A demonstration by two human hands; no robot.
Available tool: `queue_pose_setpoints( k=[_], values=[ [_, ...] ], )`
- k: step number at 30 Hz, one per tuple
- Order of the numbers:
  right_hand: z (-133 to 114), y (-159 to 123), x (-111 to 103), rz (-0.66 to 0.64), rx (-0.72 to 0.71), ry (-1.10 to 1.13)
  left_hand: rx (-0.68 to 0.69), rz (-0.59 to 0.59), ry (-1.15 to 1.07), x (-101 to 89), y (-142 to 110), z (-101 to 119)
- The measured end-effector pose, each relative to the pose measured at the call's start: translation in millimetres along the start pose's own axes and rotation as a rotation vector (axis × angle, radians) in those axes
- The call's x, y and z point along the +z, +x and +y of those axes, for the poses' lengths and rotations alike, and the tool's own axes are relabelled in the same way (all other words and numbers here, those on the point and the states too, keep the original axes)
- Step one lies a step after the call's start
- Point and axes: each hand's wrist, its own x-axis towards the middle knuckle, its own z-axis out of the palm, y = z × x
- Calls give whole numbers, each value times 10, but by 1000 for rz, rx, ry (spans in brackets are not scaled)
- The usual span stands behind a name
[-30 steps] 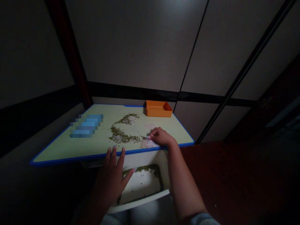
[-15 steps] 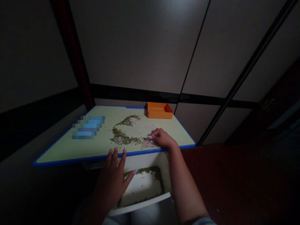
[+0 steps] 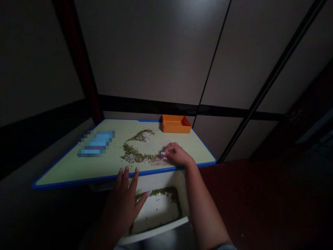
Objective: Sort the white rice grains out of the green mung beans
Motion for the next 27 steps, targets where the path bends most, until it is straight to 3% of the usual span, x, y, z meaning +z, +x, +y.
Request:
queue_pose_setpoints(
  k=[6,10,20,27],
  values=[
    [58,42,-4,159,243,-91,5,-3,-8,-4,5,-7],
    [70,37,-12,158,359,-183,-1,3,-11,3,-1,-4],
    [-37,133,88,66,343,-284,-3,4,-24,-13,4,3],
    [-51,108,83,87,262,-182,-9,-12,-23,-27,16,10]
  ],
)
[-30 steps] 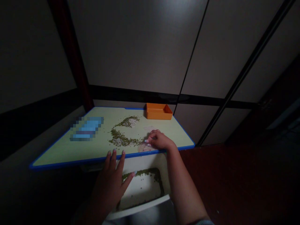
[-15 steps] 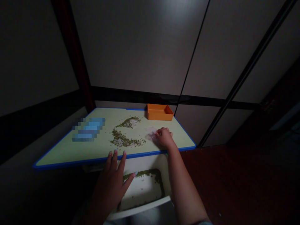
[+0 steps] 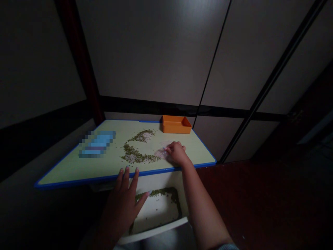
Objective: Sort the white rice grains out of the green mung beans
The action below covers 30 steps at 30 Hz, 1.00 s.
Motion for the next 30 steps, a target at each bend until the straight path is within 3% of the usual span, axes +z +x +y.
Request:
queue_pose_setpoints(
  k=[8,15,24,30],
  values=[
    [52,-33,-26,-51,-79,87,5,18,2,20,-9,-17],
    [84,-12,2,-43,-44,57,16,19,0,30,-3,-26],
    [163,10,-51,144,104,-51,6,22,16,65,-9,-45],
    [100,35,28,47,64,-105,15,43,16,87,-10,-60]
  ],
)
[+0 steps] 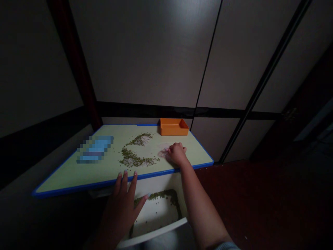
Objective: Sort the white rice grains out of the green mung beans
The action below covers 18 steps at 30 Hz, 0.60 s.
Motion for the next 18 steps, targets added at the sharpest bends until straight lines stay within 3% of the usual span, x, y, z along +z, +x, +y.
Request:
queue_pose_setpoints(
  k=[6,12,18],
  values=[
    [-47,-13,3,-40,-133,79,9,0,7,7,6,-13],
    [110,-37,-80,-54,-160,287,12,-10,13,-6,7,-11],
    [182,-96,-140,-132,-157,261,20,14,1,11,0,-19]
  ],
)
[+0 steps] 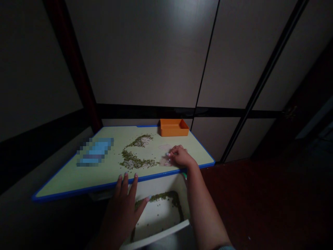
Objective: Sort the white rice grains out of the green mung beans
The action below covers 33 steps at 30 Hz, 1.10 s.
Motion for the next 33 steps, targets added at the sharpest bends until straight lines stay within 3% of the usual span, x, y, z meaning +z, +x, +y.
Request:
queue_pose_setpoints(
  k=[8,21,29,33],
  values=[
    [4,29,11,17,98,-81,-8,-21,9,-27,3,16],
    [30,59,52,35,39,-67,38,24,31,2,-3,-14],
    [56,112,56,177,155,-167,59,27,31,23,0,-21],
    [74,118,77,204,142,-111,45,8,41,0,-1,-8]
  ],
)
